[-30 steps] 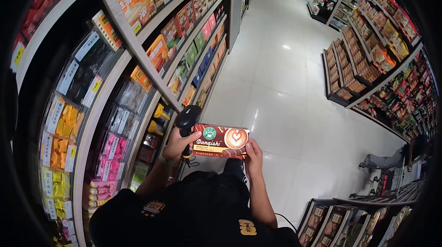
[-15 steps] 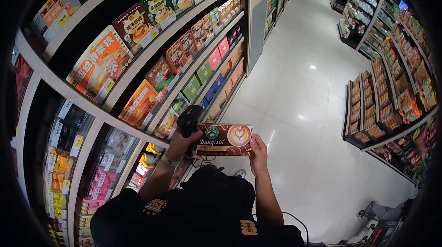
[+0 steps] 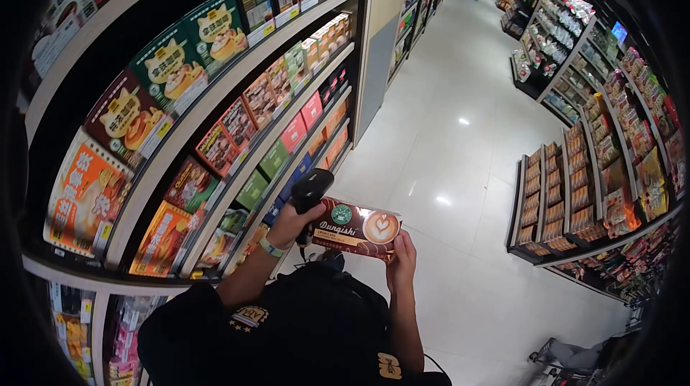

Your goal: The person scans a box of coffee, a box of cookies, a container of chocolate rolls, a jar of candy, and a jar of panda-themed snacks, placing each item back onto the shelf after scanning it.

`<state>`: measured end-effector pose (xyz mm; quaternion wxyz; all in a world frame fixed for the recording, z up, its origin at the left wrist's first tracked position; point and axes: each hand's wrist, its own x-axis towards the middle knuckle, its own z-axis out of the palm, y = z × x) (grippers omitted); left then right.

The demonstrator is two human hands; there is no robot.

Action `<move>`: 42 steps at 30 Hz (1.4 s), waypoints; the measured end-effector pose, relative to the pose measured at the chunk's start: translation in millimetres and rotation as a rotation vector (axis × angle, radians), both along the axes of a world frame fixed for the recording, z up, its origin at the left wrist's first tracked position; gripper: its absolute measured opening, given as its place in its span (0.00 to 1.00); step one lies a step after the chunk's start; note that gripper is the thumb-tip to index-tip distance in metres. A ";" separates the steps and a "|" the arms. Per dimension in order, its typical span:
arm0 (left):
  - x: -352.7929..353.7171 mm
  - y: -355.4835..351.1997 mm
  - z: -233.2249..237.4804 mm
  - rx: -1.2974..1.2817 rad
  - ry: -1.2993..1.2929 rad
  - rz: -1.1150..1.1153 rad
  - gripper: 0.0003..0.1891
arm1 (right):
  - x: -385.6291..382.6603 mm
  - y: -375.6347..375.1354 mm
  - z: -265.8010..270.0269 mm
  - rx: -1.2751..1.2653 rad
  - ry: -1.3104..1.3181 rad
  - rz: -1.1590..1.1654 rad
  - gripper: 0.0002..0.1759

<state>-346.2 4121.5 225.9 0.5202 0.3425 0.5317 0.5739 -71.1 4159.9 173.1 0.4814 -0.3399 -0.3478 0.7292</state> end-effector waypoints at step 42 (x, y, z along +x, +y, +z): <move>36.5 205.9 -19.7 -0.460 0.046 1.135 0.27 | -212.1 486.7 -37.3 0.136 -0.215 1.616 0.11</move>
